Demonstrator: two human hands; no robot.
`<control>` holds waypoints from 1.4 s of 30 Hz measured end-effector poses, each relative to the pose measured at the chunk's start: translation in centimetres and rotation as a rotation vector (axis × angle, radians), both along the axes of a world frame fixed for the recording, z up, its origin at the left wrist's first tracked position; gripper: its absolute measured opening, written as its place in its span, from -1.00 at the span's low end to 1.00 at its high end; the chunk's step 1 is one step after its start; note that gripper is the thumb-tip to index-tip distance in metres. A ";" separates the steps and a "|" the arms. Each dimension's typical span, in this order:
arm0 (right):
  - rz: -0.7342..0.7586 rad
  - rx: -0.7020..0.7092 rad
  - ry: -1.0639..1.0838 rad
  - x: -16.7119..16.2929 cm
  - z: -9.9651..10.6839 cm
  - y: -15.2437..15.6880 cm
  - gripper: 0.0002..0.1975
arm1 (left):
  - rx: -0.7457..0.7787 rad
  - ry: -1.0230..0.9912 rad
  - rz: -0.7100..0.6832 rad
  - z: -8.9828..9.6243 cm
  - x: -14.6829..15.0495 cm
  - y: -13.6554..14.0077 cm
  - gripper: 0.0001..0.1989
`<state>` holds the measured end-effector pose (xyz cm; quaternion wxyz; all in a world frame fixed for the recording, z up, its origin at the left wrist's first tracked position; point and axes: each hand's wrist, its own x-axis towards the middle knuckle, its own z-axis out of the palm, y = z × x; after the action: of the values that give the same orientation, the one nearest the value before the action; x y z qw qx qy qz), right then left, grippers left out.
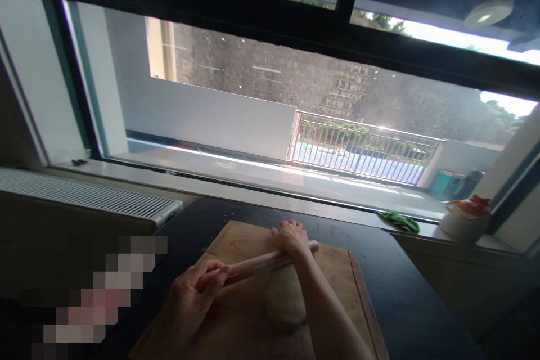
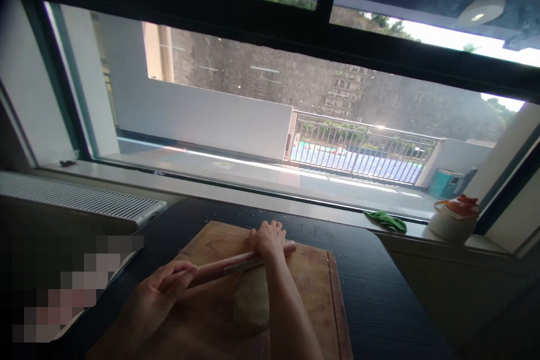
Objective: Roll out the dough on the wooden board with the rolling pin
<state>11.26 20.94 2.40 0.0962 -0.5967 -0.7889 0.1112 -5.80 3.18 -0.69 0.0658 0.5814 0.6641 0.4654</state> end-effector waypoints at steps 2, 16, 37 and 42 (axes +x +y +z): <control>0.010 0.041 0.013 1.2 -0.1 -1.5 -0.58 | 0.022 0.020 0.003 -0.4 -0.1 0.0 -0.75; -0.004 0.036 -0.026 0.2 0.3 -0.6 -0.62 | 0.109 0.253 0.059 -1.2 -0.4 0.6 -0.66; 0.036 0.116 0.007 3.0 0.0 -3.3 -0.63 | 0.089 0.250 0.005 -0.8 0.1 0.5 -0.63; 0.006 0.041 -0.001 1.1 0.6 -0.9 -0.64 | 0.074 0.278 0.035 -1.1 -0.3 0.6 -0.65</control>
<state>12.33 20.08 3.04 0.1077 -0.5925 -0.7927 0.0950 -6.08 3.76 -1.75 -0.0564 0.6306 0.6594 0.4055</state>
